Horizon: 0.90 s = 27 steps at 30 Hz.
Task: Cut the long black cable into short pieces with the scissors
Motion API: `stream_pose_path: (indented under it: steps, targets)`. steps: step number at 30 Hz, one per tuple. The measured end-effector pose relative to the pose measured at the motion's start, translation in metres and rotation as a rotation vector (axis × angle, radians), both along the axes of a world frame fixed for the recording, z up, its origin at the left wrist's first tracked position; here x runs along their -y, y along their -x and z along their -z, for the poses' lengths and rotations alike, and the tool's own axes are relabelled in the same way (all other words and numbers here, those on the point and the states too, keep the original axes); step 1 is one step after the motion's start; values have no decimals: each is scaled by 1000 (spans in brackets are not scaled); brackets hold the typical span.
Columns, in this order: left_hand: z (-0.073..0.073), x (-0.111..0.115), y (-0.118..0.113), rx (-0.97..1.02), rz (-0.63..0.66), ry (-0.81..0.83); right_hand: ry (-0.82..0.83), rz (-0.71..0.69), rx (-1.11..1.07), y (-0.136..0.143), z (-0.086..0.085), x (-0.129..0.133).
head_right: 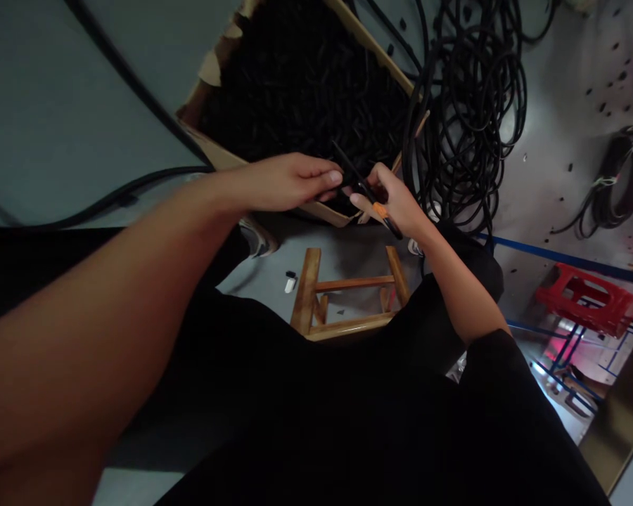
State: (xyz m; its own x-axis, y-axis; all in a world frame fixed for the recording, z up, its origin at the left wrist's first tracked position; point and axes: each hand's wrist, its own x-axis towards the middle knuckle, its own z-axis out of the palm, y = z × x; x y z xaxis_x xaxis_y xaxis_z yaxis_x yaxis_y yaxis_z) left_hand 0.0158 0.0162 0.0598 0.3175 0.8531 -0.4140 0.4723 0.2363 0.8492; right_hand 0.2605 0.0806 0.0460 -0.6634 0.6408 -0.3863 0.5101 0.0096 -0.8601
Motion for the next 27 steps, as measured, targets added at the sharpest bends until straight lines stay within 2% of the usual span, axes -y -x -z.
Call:
stream_pose_path:
  steps: [2,5,7,10,13,19,23,27]
  targets:
    - [-3,-3,3,-26,-67,30,-7,19,23,-3,2,-5]
    - [-9,-5,12,-174,-205,5,1,41,58,-10,6,-10]
    - [-11,-5,16,-220,-239,-23,-4,40,69,-13,10,-10]
    - [-5,-3,14,-160,-297,-21,-13,9,64,-12,13,-6]
    - [7,-1,5,-106,-397,2,9,-7,55,-6,13,0]
    - [25,-1,-12,-85,-450,-78,-12,81,89,1,17,4]
    - [25,2,-22,-145,-487,-153,-10,119,97,1,20,4]
    - [22,4,-29,-119,-446,-195,-34,117,103,2,18,2]
